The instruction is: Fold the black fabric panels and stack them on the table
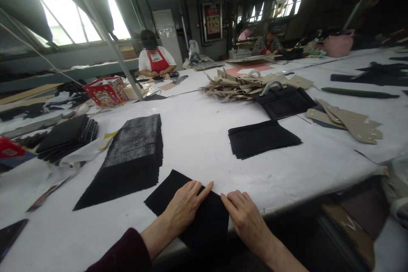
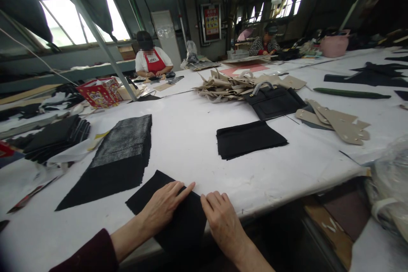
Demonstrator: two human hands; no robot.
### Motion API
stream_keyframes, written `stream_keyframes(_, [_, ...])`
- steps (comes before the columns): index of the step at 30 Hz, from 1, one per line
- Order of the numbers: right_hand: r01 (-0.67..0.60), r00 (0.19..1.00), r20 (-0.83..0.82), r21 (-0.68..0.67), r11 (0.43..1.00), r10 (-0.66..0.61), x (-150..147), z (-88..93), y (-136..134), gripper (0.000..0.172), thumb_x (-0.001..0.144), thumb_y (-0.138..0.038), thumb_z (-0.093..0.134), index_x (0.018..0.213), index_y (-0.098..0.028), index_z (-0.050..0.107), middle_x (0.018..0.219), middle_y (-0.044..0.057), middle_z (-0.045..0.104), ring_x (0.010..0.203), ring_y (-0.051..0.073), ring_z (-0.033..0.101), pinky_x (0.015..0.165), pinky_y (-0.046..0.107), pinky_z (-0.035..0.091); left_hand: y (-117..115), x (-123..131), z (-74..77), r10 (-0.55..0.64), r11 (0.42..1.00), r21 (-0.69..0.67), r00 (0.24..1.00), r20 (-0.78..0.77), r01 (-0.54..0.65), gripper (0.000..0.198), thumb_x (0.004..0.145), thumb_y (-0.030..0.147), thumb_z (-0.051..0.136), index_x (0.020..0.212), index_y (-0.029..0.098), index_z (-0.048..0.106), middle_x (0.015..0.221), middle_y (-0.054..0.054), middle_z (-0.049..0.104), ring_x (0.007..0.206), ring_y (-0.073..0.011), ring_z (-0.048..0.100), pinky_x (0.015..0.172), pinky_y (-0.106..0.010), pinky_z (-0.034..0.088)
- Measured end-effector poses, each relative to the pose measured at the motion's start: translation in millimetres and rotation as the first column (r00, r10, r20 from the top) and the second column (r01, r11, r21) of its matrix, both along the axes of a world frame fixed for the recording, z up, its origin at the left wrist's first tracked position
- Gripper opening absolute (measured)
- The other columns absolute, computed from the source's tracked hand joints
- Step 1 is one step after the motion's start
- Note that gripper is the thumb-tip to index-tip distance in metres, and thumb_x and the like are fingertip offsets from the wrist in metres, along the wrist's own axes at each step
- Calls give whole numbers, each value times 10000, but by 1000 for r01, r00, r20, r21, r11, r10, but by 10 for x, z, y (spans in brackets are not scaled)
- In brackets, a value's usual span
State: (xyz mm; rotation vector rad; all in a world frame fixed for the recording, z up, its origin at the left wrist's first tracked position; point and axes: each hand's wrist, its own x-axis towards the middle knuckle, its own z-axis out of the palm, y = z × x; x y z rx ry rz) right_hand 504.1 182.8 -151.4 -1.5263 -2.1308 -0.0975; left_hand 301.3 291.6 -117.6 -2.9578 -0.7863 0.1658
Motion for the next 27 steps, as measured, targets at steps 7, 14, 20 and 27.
stream_keyframes(7, [115,967,-217,-92,989,-133,-131,24,97,314,938,-107,497,1240,-171,552,983,61,571,913,222,501,805,372,385,-1,31,-50,56,998,31,992,109,-59,454,987,144,433,1431,120,341,1060,-85,579,966,-223,557,881,-360,487])
stream_keyframes(14, [87,987,-135,-30,996,-91,-137,-47,192,235,894,-37,519,1027,-186,642,853,30,545,819,193,479,735,339,347,-5,-18,-12,18,1000,-25,995,98,-16,531,964,111,450,1457,279,348,1137,-69,532,1013,-220,542,912,-373,492])
stream_keyframes(20, [38,998,43,16,999,-38,-90,-29,142,288,862,-47,586,1137,-128,608,888,47,547,831,204,468,749,356,357,9,-36,-37,-33,999,12,999,42,32,617,919,81,464,1486,276,319,1198,-96,505,1081,-254,519,952,-401,481])
stream_keyframes(27, [33,989,144,23,999,-36,-94,33,119,237,866,-84,605,1103,-104,612,874,48,535,803,210,456,724,371,358,3,-1,-49,-135,991,-6,990,41,136,663,843,36,448,1481,166,325,1400,-96,475,1252,-263,449,1139,-422,322])
